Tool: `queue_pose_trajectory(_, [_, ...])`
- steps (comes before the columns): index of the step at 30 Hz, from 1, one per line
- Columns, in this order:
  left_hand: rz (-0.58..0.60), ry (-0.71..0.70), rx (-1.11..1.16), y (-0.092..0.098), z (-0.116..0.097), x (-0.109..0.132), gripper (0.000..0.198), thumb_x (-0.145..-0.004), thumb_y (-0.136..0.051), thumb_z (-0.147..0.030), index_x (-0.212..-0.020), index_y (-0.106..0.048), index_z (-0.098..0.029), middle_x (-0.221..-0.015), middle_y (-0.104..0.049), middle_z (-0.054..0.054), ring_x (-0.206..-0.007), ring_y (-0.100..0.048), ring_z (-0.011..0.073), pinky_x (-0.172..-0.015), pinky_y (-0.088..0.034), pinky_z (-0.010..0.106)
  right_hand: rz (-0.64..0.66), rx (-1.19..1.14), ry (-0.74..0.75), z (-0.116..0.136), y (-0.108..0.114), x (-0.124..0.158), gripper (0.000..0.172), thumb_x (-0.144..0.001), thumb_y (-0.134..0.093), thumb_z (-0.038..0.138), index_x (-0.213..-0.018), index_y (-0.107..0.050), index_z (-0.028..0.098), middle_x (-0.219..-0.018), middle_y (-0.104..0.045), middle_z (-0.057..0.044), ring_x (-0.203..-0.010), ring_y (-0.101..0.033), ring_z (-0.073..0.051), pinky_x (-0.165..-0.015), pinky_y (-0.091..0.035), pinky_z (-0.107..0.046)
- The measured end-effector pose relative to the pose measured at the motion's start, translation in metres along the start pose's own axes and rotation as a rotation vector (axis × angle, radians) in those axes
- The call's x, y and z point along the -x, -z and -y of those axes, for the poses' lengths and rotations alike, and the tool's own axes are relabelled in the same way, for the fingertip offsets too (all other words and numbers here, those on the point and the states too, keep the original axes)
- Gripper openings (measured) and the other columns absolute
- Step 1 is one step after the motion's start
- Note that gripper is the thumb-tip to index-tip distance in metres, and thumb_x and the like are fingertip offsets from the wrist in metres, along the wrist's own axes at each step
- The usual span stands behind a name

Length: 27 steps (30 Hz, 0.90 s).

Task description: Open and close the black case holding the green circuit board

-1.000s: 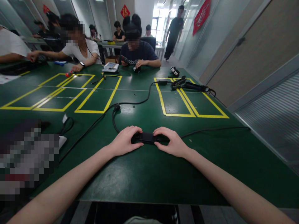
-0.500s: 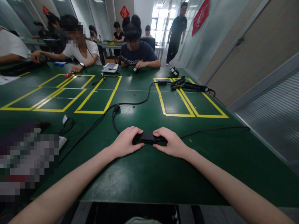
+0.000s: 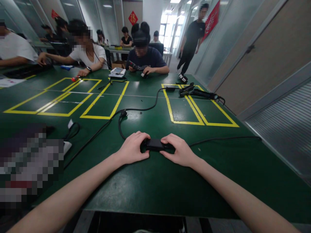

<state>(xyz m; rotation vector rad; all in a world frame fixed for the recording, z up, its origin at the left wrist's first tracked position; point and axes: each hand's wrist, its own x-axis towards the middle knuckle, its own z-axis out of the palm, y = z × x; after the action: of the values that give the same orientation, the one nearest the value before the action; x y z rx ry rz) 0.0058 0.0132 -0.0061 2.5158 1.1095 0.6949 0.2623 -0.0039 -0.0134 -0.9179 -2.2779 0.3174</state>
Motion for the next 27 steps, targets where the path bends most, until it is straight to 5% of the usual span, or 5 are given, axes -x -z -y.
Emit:
queue_pose_trajectory(11, [0.003,-0.008,-0.002,0.0035,0.0010,0.0033,0.024,-0.073,-0.071,-0.026,-0.093,-0.058,-0.022,-0.088,-0.066,0.003,-0.083,-0.062,0.0226,-0.076,-0.052,0.035,0.081,-0.033,0.017,0.0013,0.0001,-0.0014,0.030,-0.082,-0.077,0.019,-0.105,-0.059,0.021,-0.107,-0.071,-0.011,-0.097,-0.066,-0.026,-0.080,-0.057,-0.039])
queue_pose_trajectory(18, [0.046,-0.101,-0.020,0.0049,0.0014,0.0037,0.051,-0.085,-0.065,-0.026,-0.136,-0.058,-0.022,-0.112,-0.071,0.009,-0.100,-0.065,0.0265,-0.092,-0.054,0.042,0.089,0.090,-0.034,0.0060,-0.0011,-0.0009,0.021,-0.093,-0.067,0.030,-0.111,-0.061,0.019,-0.097,-0.069,-0.010,-0.085,-0.063,-0.025,-0.073,-0.054,-0.039])
queue_pose_trajectory(21, [0.064,-0.149,-0.093,0.0055,0.0027,0.0037,0.035,-0.097,-0.061,-0.035,-0.129,-0.064,-0.020,-0.107,-0.072,0.010,-0.099,-0.065,0.0274,-0.089,-0.052,0.042,0.113,0.143,-0.003,0.0077,0.0005,-0.0012,0.022,-0.099,-0.059,0.033,-0.113,-0.063,0.017,-0.097,-0.070,-0.012,-0.085,-0.064,-0.025,-0.075,-0.054,-0.039])
queue_pose_trajectory(27, [0.113,-0.184,-0.094,0.0066,-0.0004,0.0041,0.034,-0.101,-0.058,-0.046,-0.119,-0.068,-0.019,-0.104,-0.072,0.009,-0.095,-0.065,0.0259,-0.085,-0.050,0.040,0.123,0.142,0.098,0.0083,0.0008,-0.0027,0.025,-0.100,-0.060,0.040,-0.113,-0.065,0.018,-0.100,-0.073,-0.012,-0.088,-0.067,-0.026,-0.075,-0.053,-0.038])
